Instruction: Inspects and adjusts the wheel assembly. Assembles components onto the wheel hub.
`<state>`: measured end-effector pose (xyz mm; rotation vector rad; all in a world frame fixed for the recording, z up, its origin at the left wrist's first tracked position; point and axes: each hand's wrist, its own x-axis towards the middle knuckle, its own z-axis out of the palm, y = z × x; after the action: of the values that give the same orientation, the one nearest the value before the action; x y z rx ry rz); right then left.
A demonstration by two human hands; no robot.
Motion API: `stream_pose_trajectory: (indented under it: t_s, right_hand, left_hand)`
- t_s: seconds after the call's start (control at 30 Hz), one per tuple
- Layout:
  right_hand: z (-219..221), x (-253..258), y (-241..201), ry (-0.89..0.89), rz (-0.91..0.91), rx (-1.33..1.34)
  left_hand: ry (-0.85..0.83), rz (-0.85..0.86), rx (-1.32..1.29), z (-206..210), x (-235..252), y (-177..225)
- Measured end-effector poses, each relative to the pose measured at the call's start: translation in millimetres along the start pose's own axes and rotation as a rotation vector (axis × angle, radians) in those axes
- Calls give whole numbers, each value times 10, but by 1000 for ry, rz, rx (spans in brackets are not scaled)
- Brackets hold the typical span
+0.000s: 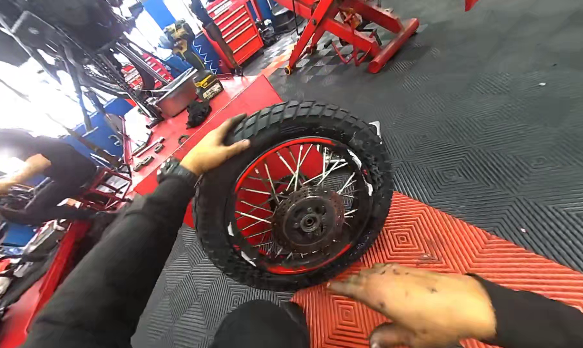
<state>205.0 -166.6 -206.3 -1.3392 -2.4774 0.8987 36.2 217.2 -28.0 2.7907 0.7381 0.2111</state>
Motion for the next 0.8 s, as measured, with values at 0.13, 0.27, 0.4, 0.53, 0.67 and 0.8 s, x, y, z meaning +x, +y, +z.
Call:
stream_pose_trajectory:
  t_s: [0.13,0.27,0.4,0.53,0.67,0.8]
  right_hand:
    - [-27,-123,353,171,146,-5]
    - [-93,73,581,247,232,12]
    - [-187,467,728,330,251,0]
    - [-573,994,677,656,226,-125]
    - [-1428,1818,267,915,91,-350]
    - [-2280,3119,-25,989,71,-412]
  left_hand:
    - [203,-62,-65,111,-591,-603]
    - [312,-135,-47,183,-1080,-848]
    - [393,-223,-49,231,-1245,-1093]
    - [395,-263,-41,256,-1199,-1364]
    - [369,-219,45,348,-1166,-1527]
    - [378,-236,120,432,-1130,-1541]
